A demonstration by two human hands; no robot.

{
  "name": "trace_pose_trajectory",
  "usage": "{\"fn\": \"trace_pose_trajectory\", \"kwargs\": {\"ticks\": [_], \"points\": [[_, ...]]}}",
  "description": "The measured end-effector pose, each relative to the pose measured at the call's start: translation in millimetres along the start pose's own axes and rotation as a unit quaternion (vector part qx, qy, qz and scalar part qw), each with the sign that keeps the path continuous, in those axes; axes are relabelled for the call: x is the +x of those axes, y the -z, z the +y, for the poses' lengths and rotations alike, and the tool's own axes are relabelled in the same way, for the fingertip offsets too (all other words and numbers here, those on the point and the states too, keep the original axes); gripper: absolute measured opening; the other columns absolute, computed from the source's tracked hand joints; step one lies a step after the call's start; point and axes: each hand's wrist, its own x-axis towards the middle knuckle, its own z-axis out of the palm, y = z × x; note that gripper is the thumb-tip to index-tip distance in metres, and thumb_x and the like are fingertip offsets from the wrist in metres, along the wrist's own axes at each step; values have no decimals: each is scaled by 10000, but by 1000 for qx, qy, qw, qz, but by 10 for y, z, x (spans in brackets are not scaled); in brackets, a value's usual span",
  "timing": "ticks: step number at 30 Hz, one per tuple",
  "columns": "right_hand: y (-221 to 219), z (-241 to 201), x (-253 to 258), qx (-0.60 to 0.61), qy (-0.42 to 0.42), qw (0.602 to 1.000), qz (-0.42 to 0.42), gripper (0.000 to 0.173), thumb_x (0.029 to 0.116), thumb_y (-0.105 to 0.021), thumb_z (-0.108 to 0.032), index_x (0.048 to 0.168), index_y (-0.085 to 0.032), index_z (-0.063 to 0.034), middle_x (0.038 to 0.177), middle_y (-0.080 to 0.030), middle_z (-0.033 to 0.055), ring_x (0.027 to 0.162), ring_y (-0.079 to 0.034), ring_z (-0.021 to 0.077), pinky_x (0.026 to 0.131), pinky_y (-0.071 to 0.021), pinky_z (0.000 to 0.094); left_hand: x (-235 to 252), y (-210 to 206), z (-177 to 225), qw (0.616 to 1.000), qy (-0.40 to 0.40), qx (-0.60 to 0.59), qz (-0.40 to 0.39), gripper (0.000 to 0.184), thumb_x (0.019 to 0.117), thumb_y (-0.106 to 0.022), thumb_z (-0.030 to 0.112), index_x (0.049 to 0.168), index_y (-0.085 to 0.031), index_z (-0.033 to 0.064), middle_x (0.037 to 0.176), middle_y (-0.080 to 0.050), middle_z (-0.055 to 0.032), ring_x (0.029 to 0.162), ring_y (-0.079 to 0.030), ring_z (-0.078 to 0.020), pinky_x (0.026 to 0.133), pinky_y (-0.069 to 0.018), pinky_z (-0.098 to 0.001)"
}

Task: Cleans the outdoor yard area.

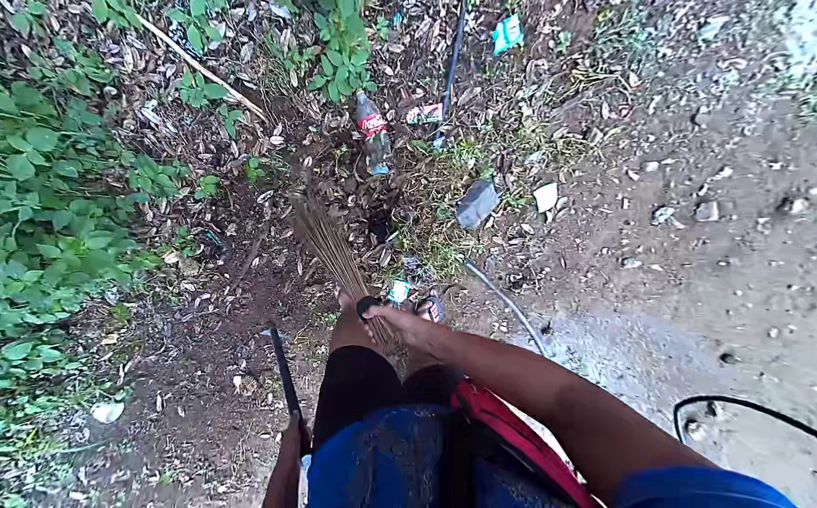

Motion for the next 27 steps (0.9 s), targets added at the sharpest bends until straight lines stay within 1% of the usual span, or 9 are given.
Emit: {"fn": "trace_pose_trajectory", "kwargs": {"ticks": [3, 7, 11, 15, 16, 18, 20, 23, 27], "points": [[653, -169, -308, -23, 22, 992, 120, 160, 1045, -519, -237, 1094, -544, -87, 755, -565, 25, 607, -574, 117, 587, -536, 278, -136, -190, 281, 1000, -8, -9, -14, 337, 1092, -492, 308, 988, -572, -3, 640, -513, -33, 489, -484, -108, 469, -447, -269], [1653, 73, -858, -69, 114, 972, 194, 235, 1023, -573, -235, 1174, -571, -55, 809, -616, 41, 659, -619, 134, 642, -565, 308, -291, -579, 631, 996, -35, -64, -46, 192, 1072, -464, 223, 989, -531, 63, 673, -505, -9, 502, -488, -83, 461, -447, -225], [2145, 619, -2052, -111, 164, 953, 229, 316, 1035, -539, -195, 1304, -499, -33, 848, -630, 69, 673, -652, 166, 652, -591, 336, -412, -1095, 961, 985, -52, -153, -65, 188, 1059, -432, 165, 942, -530, 54, 633, -528, -16, 437, -486, -66, 397, -434, -191], [2692, 1334, -3296, -87, 218, 936, 262, 425, 915, -601, -242, 1277, -481, -54, 743, -632, 30, 585, -644, 154, 574, -595, 320, -485, -1560, 1262, 987, -57, -122, -89, 194, 1077, -401, 204, 984, -500, 66, 635, -517, -42, 440, -481, -99, 393, -421, -218], [2777, 1555, -3558, -82, 220, 928, 288, 476, 881, -623, -267, 1285, -472, -67, 741, -632, 25, 582, -647, 153, 573, -598, 322, -478, -1652, 1288, 989, -58, -103, -90, 179, 1077, -413, 206, 1002, -501, 68, 643, -505, -36, 445, -472, -96, 397, -417, -217], [2855, 1888, -3944, -98, 227, 892, 378, 546, 907, -660, -230, 1370, -438, -45, 793, -644, 59, 605, -659, 160, 590, -603, 332, -436, -1864, 1395, 990, -55, -94, -92, 136, 1067, -436, 202, 1001, -488, 95, 679, -484, -10, 460, -459, -68, 408, -415, -189], [2875, 2121, -4132, -105, 214, 856, 459, 588, 924, -687, -149, 1435, -428, -17, 936, -648, 112, 667, -658, 156, 636, -596, 335, -462, -2076, 1472, 990, -56, -106, -78, 102, 1062, -455, 181, 1030, -490, 91, 712, -484, -16, 483, -464, -74, 435, -432, -196], [2973, 2227, -4143, -45, 211, 841, 496, 523, 944, -635, -91, 1413, -417, -12, 821, -642, 65, 585, -649, 110, 567, -587, 275, -595, -2348, 1517, 989, -80, -108, -62, 127, 1075, -451, 191, 1096, -493, 73, 746, -491, -28, 529, -491, -91, 485, -462, -218], [3330, 1913, -3964, -28, 151, 853, 499, 544, 1008, -620, -112, 1480, -360, -41, 831, -620, 112, 586, -646, 173, 562, -592, 349, -524, -2533, 1571, 992, -74, -87, -59, 271, 1096, -441, 249, 1250, -497, 34, 814, -575, -91, 596, -560, -153, 538, -500, -289]]}}
